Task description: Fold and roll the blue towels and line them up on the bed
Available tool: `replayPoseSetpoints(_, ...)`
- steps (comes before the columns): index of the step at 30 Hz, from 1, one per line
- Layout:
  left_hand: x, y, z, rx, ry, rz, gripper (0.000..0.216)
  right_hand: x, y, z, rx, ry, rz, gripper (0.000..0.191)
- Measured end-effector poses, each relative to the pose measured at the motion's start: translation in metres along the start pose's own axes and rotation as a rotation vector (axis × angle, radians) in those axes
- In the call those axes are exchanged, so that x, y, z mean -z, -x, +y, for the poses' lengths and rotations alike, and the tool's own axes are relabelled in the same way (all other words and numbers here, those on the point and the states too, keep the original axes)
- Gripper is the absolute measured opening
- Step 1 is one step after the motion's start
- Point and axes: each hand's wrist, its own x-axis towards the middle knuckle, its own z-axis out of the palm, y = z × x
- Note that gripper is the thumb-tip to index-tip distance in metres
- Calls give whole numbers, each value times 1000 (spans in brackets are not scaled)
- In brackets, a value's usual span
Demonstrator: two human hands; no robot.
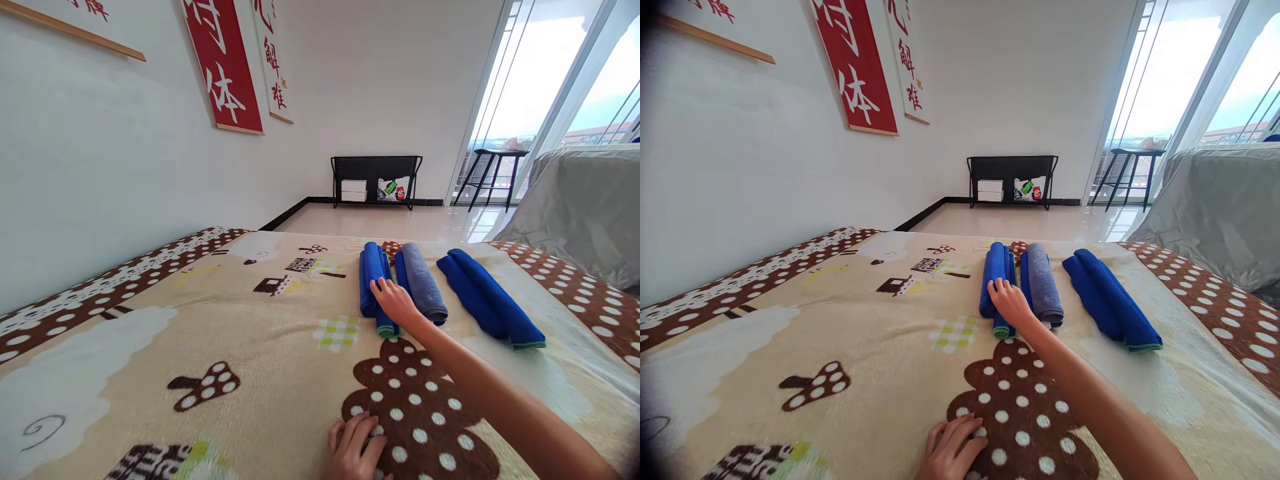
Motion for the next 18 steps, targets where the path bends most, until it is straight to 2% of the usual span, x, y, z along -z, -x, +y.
replayPoseSetpoints(4, 19, -9, -4, -122, 15, -114, 33, 0, 15, 1, 5, -55, -9, 46)
replayPoseSetpoints(7, 36, -16, 2, -33, 84, -143, 32, 9, 39, 2, 7, -103, -3, 53)
replayPoseSetpoints(11, 50, -20, 12, 23, 139, -195, 30, 28, 93, 10, 27, -155, 9, 53)
replayPoseSetpoints(13, 53, -21, 16, 35, 142, -217, 30, 34, 124, 25, -2, -164, 6, 46)
replayPoseSetpoints(15, 54, -23, 20, 57, 144, -222, 30, 35, 151, 52, -95, -158, 1, 40)
replayPoseSetpoints(18, 55, -26, 27, 88, 149, -202, 27, 26, 173, 107, -383, -120, 12, 46)
